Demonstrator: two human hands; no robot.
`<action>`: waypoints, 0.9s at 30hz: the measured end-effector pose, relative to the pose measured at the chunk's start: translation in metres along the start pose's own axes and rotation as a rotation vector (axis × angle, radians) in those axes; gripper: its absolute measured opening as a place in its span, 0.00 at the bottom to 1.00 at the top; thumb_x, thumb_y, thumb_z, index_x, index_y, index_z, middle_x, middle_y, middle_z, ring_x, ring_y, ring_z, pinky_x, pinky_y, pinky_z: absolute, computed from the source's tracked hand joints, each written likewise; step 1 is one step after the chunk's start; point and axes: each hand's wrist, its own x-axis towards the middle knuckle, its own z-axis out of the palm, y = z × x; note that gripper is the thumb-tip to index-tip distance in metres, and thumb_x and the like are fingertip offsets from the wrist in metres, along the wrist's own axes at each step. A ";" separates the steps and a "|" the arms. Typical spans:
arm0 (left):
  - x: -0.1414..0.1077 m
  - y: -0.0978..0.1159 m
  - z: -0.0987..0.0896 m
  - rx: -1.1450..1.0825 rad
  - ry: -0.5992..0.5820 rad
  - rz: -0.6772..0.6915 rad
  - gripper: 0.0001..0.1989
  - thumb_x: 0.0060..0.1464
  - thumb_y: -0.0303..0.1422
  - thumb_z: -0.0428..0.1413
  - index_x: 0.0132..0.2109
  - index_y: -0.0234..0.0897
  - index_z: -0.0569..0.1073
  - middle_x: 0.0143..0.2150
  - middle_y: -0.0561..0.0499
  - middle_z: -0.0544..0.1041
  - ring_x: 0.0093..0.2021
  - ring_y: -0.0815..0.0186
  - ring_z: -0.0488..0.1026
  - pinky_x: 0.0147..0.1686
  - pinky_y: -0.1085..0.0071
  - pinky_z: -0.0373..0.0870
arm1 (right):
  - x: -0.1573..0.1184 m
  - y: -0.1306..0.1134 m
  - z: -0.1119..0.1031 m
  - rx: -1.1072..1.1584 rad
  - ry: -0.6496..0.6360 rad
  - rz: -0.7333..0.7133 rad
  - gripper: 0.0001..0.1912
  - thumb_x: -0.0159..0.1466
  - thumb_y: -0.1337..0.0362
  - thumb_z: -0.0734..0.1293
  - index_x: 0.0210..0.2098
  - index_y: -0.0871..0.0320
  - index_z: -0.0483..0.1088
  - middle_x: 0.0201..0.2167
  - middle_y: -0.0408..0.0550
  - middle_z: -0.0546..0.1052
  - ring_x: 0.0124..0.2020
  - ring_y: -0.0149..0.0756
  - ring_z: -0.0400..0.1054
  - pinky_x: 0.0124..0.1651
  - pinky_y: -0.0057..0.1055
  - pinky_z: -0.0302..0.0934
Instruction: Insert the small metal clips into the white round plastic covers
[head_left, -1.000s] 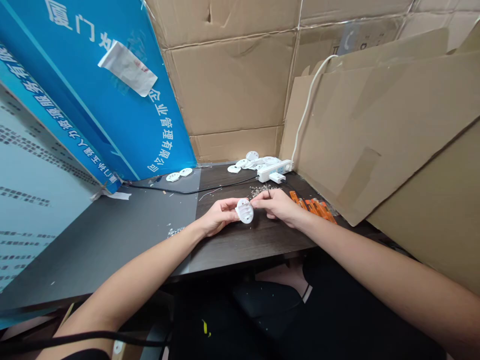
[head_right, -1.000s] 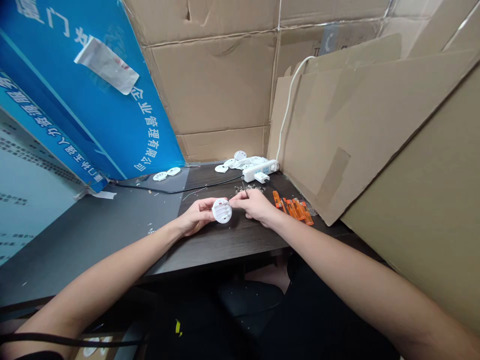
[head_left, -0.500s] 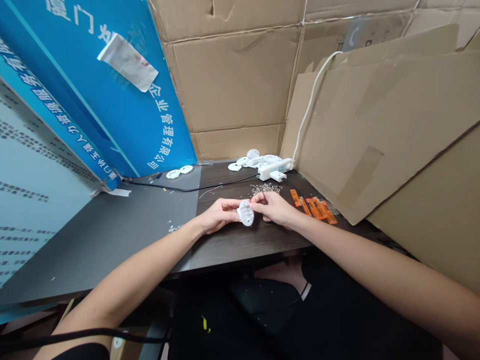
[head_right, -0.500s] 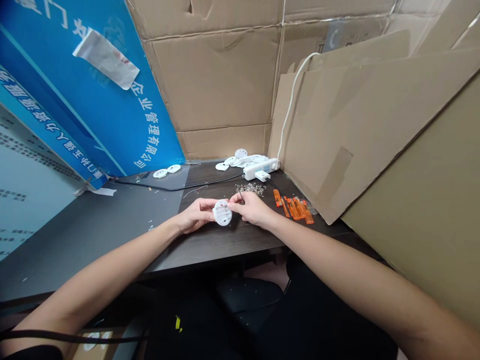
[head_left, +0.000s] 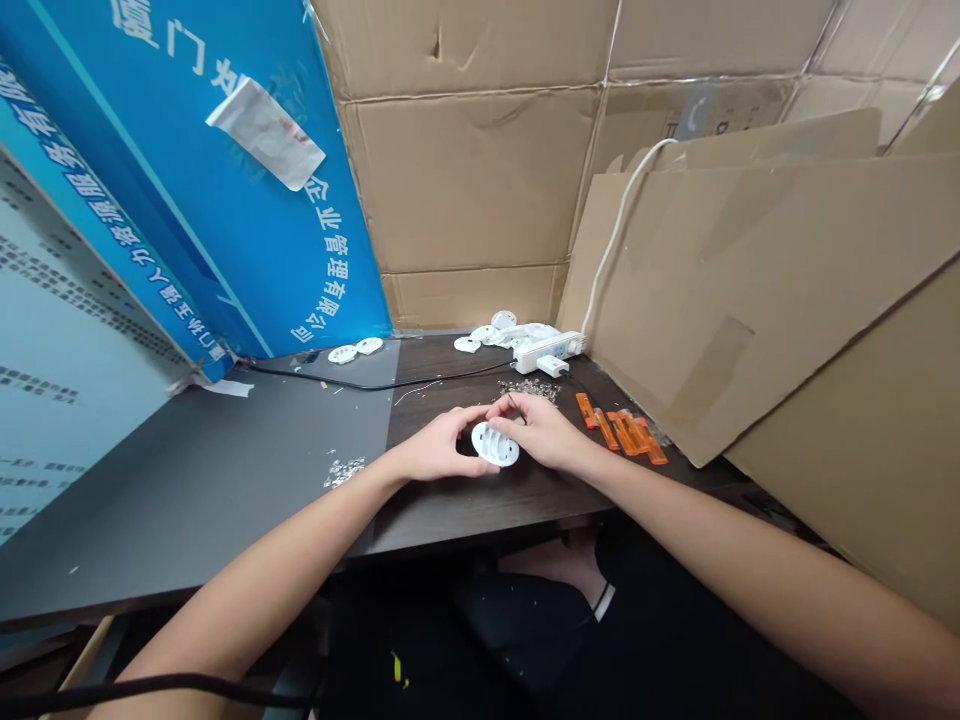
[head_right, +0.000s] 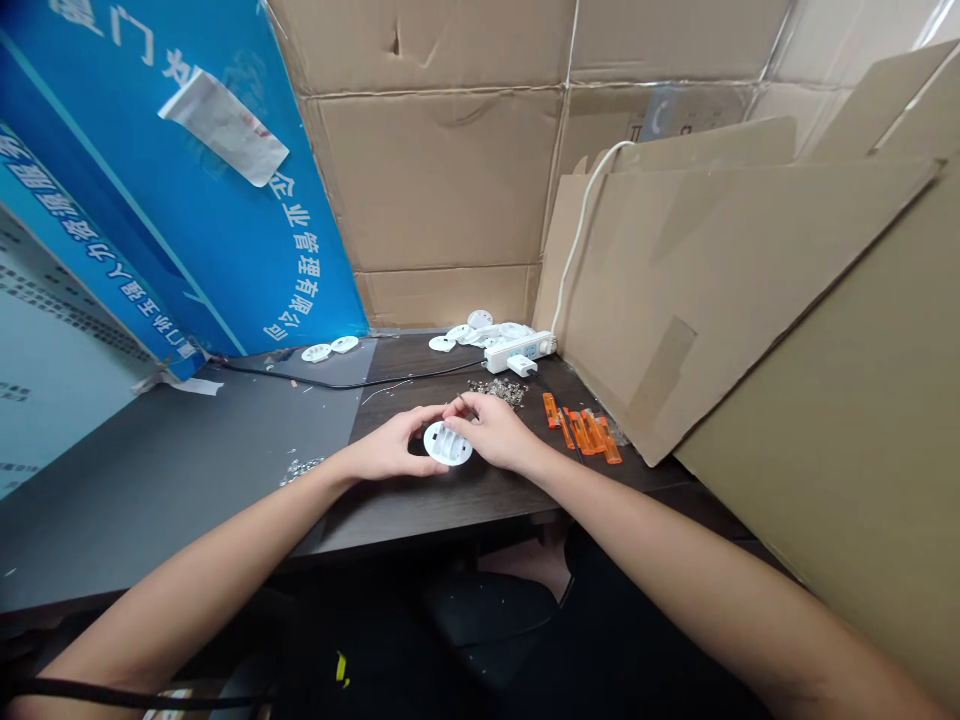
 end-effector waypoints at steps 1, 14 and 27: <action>0.001 0.001 0.001 -0.056 -0.012 -0.010 0.36 0.48 0.37 0.69 0.64 0.39 0.70 0.58 0.43 0.75 0.57 0.52 0.72 0.58 0.59 0.67 | 0.001 0.000 0.001 -0.024 0.023 -0.020 0.10 0.62 0.58 0.68 0.37 0.59 0.74 0.33 0.46 0.78 0.30 0.34 0.68 0.33 0.30 0.62; 0.023 0.002 -0.007 -0.574 0.104 -0.222 0.16 0.41 0.33 0.72 0.36 0.31 0.78 0.33 0.51 0.77 0.32 0.70 0.69 0.36 0.71 0.62 | 0.037 -0.002 -0.003 -0.401 0.258 -0.324 0.07 0.64 0.63 0.70 0.38 0.57 0.81 0.39 0.50 0.82 0.39 0.38 0.73 0.44 0.33 0.63; 0.033 -0.031 -0.012 -0.402 0.527 -0.173 0.24 0.46 0.41 0.70 0.49 0.34 0.79 0.37 0.50 0.79 0.29 0.71 0.63 0.28 0.72 0.54 | 0.097 0.003 -0.039 -1.076 -0.023 0.148 0.08 0.60 0.67 0.70 0.36 0.55 0.83 0.39 0.56 0.82 0.41 0.45 0.75 0.40 0.34 0.63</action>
